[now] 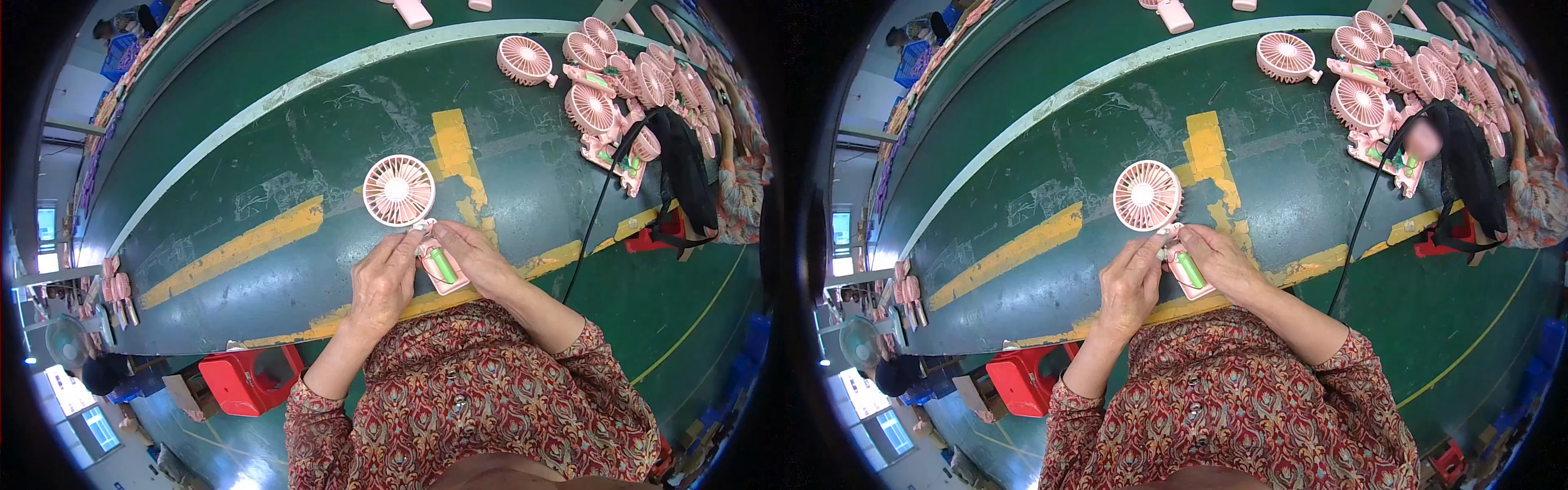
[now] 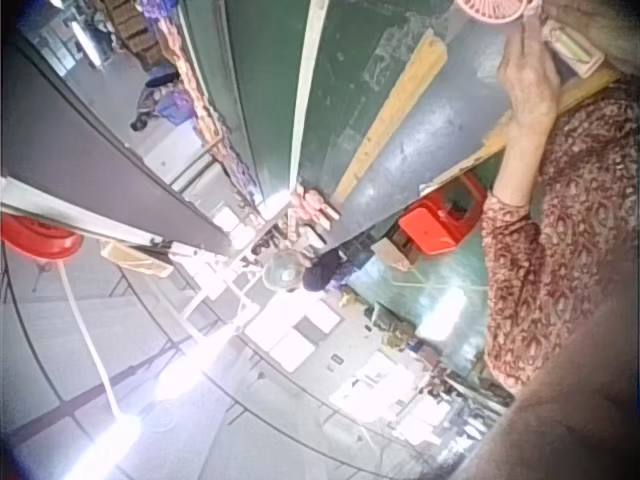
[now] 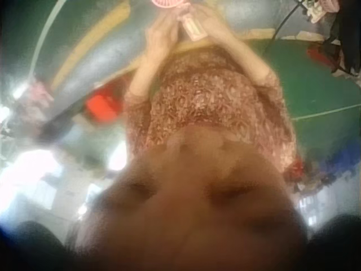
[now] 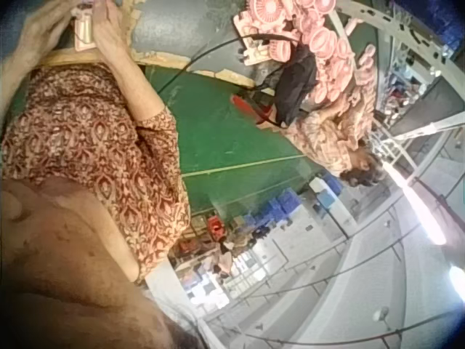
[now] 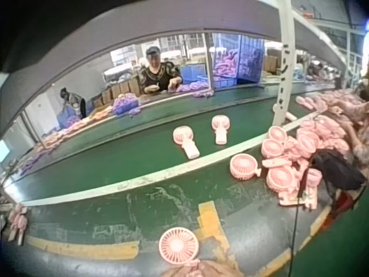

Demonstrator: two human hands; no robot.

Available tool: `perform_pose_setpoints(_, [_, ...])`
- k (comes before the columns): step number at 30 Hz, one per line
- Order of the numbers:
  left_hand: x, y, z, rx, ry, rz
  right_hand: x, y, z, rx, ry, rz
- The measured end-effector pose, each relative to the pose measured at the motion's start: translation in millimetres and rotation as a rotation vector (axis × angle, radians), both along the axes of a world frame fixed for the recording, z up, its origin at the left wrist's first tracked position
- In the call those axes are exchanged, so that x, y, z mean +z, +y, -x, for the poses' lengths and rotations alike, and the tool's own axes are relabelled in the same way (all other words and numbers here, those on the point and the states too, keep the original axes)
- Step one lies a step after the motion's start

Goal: The person assembles mini fans by hand, placing a battery into a fan casing and then inspecting the completed fan.

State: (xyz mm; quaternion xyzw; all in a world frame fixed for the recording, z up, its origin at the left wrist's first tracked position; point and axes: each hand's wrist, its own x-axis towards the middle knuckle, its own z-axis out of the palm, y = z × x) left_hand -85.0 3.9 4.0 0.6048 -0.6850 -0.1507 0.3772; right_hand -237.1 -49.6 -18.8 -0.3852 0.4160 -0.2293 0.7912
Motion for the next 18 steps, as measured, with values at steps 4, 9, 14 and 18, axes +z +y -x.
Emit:
perform_pose_setpoints(4, [-3.0, 2.0, -4.4, -0.074, -0.131, 0.009, 1.3, -1.8, 7.0, 0.127, -0.040, 0.042])
perform_pose_setpoints(9, [4.1, -0.3, 0.6, -0.125, -0.238, -0.003, 0.5, 1.2, 5.8, 0.157, -0.053, 0.175])
perform_pose_setpoints(14, [8.9, -2.6, 5.0, -0.160, -0.298, -0.082, 0.3, 1.5, 5.7, 0.142, -0.020, 0.239])
perform_pose_setpoints(18, [10.6, -6.2, 4.6, -0.192, -0.307, -0.069, -1.2, 1.7, 4.9, 0.154, -0.002, 0.256])
